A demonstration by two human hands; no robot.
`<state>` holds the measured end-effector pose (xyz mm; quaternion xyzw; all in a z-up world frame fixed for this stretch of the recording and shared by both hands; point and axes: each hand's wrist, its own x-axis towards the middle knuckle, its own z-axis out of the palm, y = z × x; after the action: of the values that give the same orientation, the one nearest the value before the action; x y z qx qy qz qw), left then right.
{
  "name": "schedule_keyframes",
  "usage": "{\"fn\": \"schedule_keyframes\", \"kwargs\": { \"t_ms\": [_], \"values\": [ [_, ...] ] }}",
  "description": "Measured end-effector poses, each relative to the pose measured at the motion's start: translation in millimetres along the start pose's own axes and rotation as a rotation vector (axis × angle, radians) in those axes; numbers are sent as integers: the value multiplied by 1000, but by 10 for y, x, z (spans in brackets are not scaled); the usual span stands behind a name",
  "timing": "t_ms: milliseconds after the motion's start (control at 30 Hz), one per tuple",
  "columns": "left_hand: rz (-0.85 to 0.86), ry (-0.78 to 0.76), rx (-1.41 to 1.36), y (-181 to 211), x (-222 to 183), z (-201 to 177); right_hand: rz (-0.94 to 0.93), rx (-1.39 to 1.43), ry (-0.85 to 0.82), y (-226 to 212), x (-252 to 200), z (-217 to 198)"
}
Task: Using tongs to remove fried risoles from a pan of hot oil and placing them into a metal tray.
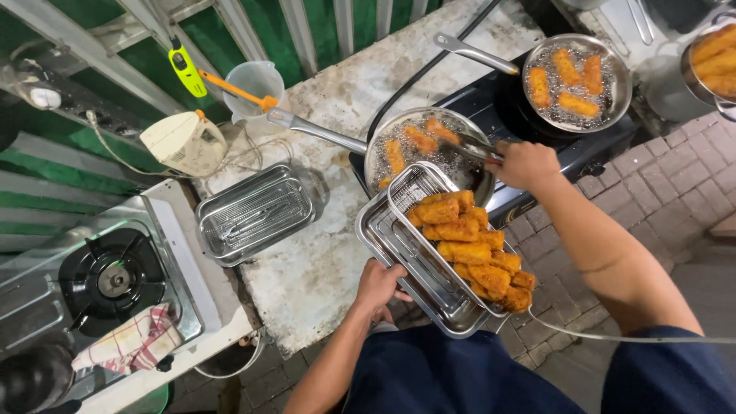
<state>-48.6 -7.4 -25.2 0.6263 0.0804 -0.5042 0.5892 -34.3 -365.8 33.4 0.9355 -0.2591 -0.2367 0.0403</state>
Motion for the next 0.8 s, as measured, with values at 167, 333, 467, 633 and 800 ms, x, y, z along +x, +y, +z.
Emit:
{"fn": "schedule_keyframes", "kwargs": {
  "t_ms": [167,333,467,633,800],
  "values": [
    [9,19,-57,-134,125,-37,57,8,-81,85,-258,-193],
    [21,41,12,114,-35,-8,49,-33,-61,7,-262,-100],
    [10,54,32,90,6,-39,70,69,-104,83,-219,-10],
    [59,32,27,85,81,-42,119,395,-116,349,-297,32],
    [36,29,-82,-6,228,-68,141,753,-117,646,-417,-85]
  ]
}}
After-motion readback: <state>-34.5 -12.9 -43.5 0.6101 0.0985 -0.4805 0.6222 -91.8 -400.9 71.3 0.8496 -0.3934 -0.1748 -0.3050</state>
